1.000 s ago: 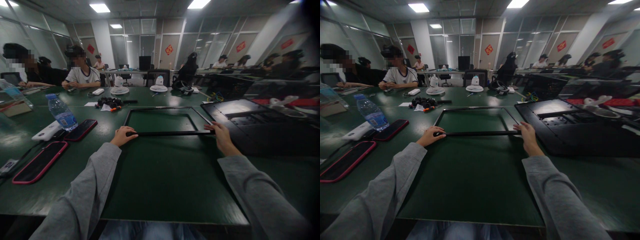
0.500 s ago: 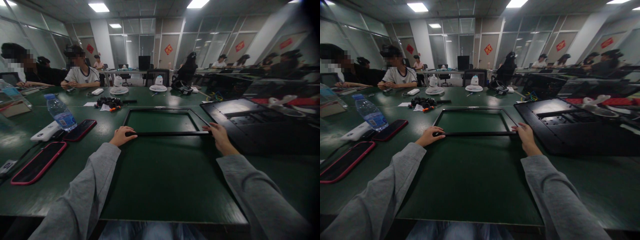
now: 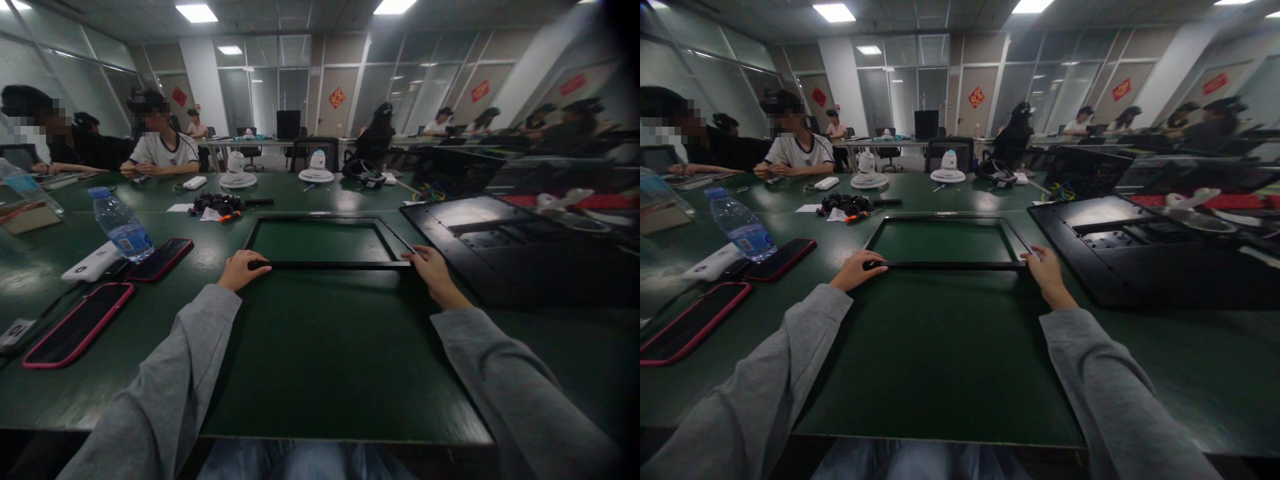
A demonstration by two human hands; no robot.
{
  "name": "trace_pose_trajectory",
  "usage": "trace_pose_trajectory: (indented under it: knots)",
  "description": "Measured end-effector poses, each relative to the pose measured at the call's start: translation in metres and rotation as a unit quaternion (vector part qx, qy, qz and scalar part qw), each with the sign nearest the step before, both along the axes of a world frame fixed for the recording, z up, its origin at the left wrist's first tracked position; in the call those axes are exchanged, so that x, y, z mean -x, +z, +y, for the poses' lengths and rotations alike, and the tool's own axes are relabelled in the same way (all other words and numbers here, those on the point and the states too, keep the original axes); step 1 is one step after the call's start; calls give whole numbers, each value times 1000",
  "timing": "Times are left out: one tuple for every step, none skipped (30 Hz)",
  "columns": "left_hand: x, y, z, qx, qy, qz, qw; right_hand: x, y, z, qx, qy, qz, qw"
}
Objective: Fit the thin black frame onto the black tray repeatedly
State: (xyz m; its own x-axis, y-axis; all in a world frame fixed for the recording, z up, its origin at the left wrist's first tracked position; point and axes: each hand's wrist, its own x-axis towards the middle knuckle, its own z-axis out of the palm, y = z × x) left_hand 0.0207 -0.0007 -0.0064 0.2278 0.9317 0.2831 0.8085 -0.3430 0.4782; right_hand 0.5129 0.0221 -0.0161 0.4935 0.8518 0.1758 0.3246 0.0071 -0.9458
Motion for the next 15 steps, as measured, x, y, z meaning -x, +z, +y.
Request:
trace_pose_trajectory:
  knots:
    - [0,0,-1,-5,4,-5,1000,0,0,0,-1,1,-4,1000]
    - [0,0,-1,-8,7,-8,1000,1,0,0,-4,1,-5,1000]
    - [0,1,-2,-11,9,-12,1000,1,0,0,-8,1,-3,1000]
    - [0,1,-2,-12,10,-14,1000,2,0,0,-12,1,4,1000]
    - [0,1,-2,-12,10,-16,1000,2,1,-1,-16,2,13,1000]
    - [-1,1,-2,-11,10,-16,1000,3,2,-1,-19,4,25,1000]
    - [-2,1,-2,-8,11,-15,1000,3,3,-1,-22,6,37,999]
    - [-3,0,-2,-4,12,-13,1000,4,4,-2,-23,9,50,998]
    - [-4,0,-2,0,13,-11,1000,4,4,-2,-22,13,61,998]
    - [-5,-1,-1,4,16,-9,1000,4,5,-2,-20,19,71,997]
    - [-6,-2,-1,5,21,-9,1000,4,6,-3,-17,27,78,996]
    - [-7,-2,-1,6,27,-9,1000,4,6,-3,-15,35,85,996]
    - [-8,-3,-1,6,35,-11,999,4,7,-3,-12,43,92,995]
    - [-9,-4,0,8,44,-13,999,4,7,-4,-11,51,99,994]
    - [-9,-5,1,11,54,-16,998,3,8,-4,-11,59,107,992]
